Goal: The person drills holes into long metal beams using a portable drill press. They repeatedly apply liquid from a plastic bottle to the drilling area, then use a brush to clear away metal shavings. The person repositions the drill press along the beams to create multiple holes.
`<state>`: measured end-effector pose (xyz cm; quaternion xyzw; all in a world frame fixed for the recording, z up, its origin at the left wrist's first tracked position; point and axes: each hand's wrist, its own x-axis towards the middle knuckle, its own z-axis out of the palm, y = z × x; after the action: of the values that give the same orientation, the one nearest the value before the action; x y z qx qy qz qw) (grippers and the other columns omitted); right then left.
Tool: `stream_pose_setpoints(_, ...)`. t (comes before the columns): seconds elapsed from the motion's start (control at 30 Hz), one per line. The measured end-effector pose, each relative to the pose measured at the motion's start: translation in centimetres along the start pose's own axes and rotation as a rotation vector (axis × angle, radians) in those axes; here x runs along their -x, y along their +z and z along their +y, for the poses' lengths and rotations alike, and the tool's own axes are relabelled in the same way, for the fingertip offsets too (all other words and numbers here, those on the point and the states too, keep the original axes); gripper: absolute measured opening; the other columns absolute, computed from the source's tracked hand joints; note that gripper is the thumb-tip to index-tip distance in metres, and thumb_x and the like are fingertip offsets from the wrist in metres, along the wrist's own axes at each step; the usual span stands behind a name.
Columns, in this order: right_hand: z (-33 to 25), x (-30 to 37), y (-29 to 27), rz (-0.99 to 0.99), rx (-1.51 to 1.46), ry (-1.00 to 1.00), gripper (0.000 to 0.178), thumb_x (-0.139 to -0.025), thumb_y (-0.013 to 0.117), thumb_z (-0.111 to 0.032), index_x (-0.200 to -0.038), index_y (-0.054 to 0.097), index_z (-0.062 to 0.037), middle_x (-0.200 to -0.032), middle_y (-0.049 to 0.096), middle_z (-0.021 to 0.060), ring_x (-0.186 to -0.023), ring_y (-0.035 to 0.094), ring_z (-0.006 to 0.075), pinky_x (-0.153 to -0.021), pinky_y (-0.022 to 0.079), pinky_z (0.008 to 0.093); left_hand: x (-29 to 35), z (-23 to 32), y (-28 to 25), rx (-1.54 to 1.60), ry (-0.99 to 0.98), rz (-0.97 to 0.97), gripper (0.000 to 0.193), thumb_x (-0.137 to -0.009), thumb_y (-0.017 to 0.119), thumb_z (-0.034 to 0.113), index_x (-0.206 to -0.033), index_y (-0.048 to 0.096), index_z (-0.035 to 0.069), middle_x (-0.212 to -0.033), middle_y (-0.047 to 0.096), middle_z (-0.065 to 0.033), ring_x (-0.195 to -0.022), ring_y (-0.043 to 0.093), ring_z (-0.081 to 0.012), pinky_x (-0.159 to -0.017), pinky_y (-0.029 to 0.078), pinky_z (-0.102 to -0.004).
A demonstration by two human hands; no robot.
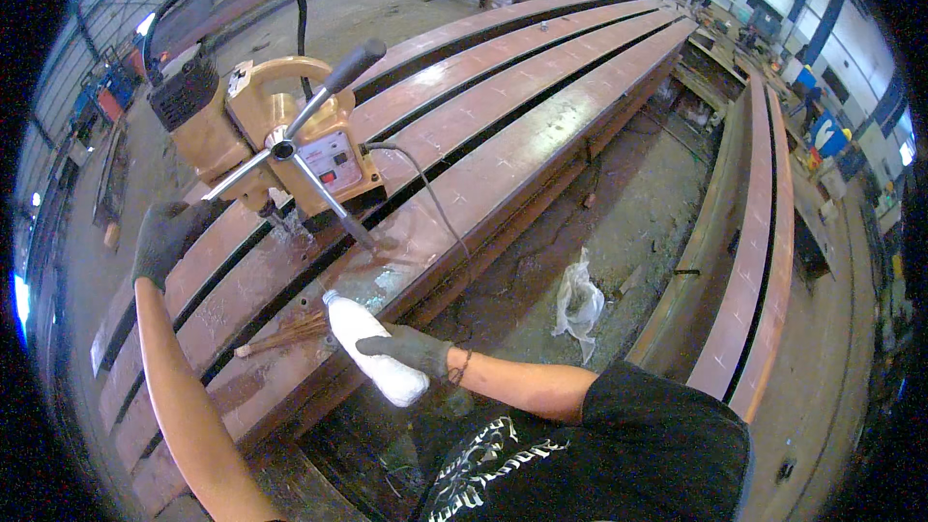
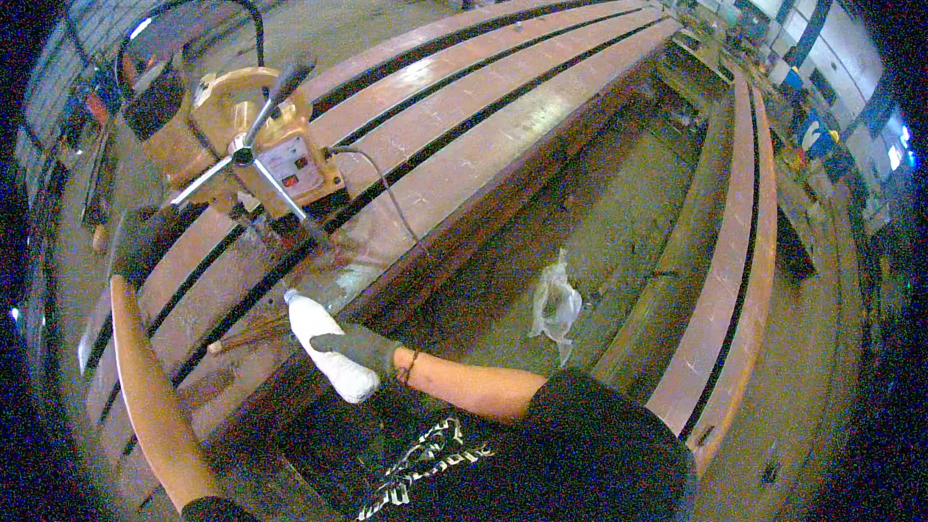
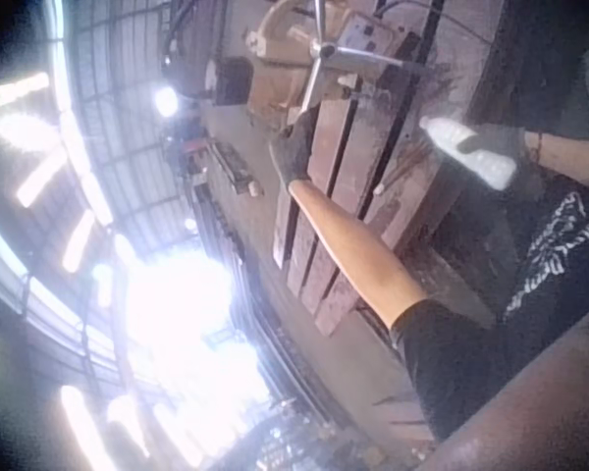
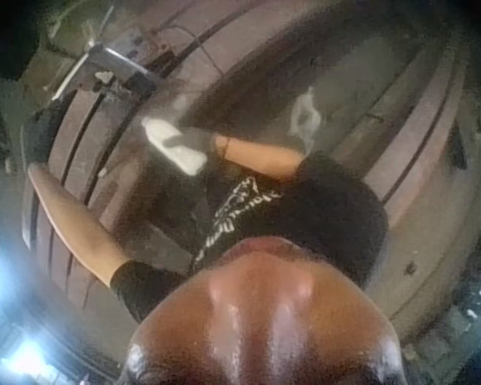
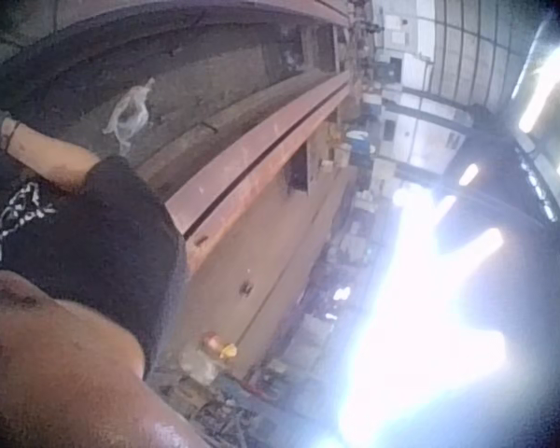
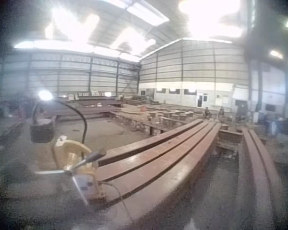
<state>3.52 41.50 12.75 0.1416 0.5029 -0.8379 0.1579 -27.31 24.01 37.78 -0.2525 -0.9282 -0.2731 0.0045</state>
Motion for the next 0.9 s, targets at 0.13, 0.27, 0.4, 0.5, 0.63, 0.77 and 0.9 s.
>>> stream_pose_setpoints(0.13, 0.4, -0.6, 0.2, -0.023, 0.004, 0.035, 0.05, -0.094, 0.074, -0.041, -0.129, 0.063, -0.0062, -0.091, 0.069, 0.0004, -0.071, 0.063, 0.0116, -0.062, 0.054, 0.0291, -0.1, -0.9, -1.0, -0.26, 0.129, 0.026, 0.058, -0.083, 0.076, 0.057, -0.069, 0.074, 0.001, -0.058, 0.057, -0.0007, -0.053, 0.051, -0.0126, -0.05, 0.036, -0.0345)
stream_pose_setpoints(0.27, -2.4, 1.3, 0.7, 0.058, -0.015, 0.091, 0.041, -0.095, 0.075, -0.035, -0.124, 0.065, -0.0074, -0.09, 0.07, 0.0009, -0.07, 0.066, 0.0135, -0.061, 0.055, 0.0312, -1.0, -0.8, -0.1, -0.108, 0.053, 0.02, 0.063, -0.082, 0.076, 0.062, -0.071, 0.074, 0.0, -0.059, 0.056, -0.0027, -0.057, 0.052, -0.015, -0.053, 0.038, -0.037)
stream_pose_setpoints(0.4, -0.1, 0.0, 0.0, 0.017, -0.06, -0.018, 0.041, -0.094, 0.074, -0.039, -0.118, 0.067, -0.006, -0.092, 0.072, 0.0045, -0.068, 0.067, 0.0162, -0.062, 0.057, 0.0342, -1.0, -0.6, 0.1, -0.124, 0.03, -0.008, 0.065, -0.082, 0.075, 0.065, -0.072, 0.074, 0.001, -0.059, 0.057, -0.0028, -0.059, 0.052, -0.0154, -0.056, 0.041, -0.0362)
stream_pose_setpoints(0.5, -1.0, 0.7, 0.2, -0.02, -0.084, 0.034, 0.038, -0.096, 0.072, -0.034, -0.121, 0.065, -0.0069, -0.095, 0.071, 0.0037, -0.075, 0.069, 0.0162, -0.066, 0.058, 0.0339, -0.8, -1.8, 0.4, -0.102, 0.075, 0.009, 0.064, -0.082, 0.074, 0.066, -0.071, 0.075, 0.002, -0.059, 0.059, -0.0031, -0.058, 0.052, -0.0155, -0.056, 0.041, -0.0364)
stream_pose_setpoints(0.63, -1.3, 0.2, -0.1, -0.026, -0.155, 0.088, 0.035, -0.097, 0.071, -0.033, -0.121, 0.064, -0.0076, -0.096, 0.071, 0.0037, -0.078, 0.069, 0.0161, -0.068, 0.059, 0.0337, -0.3, -0.9, 0.2, -0.116, 0.082, 0.007, 0.062, -0.082, 0.073, 0.065, -0.075, 0.077, 0.004, -0.06, 0.061, -0.0044, -0.057, 0.053, -0.0162, -0.056, 0.041, -0.0372)
stream_pose_setpoints(0.77, -2.2, 1.0, 0.8, -0.012, -0.135, 0.074, 0.037, -0.098, 0.07, -0.033, -0.122, 0.065, -0.0062, -0.097, 0.072, 0.0043, -0.079, 0.07, 0.017, -0.069, 0.059, 0.0335, -0.5, -1.3, 0.0, -0.103, 0.089, 0.012, 0.066, -0.08, 0.072, 0.069, -0.084, 0.081, 0.004, -0.067, 0.067, -0.0076, -0.062, 0.059, -0.0177, -0.06, 0.045, -0.0371)
stream_pose_setpoints(0.9, -1.9, 0.8, 0.4, 0.004, -0.094, 0.111, 0.037, -0.099, 0.068, -0.033, -0.121, 0.065, -0.0036, -0.098, 0.073, 0.0058, -0.078, 0.07, 0.0184, -0.07, 0.06, 0.0342, -1.6, -2.1, 0.4, -0.113, 0.075, -0.043, 0.074, -0.077, 0.071, 0.075, -0.088, 0.082, 0.002, -0.072, 0.072, -0.0103, -0.067, 0.063, -0.02, -0.064, 0.049, -0.0382)
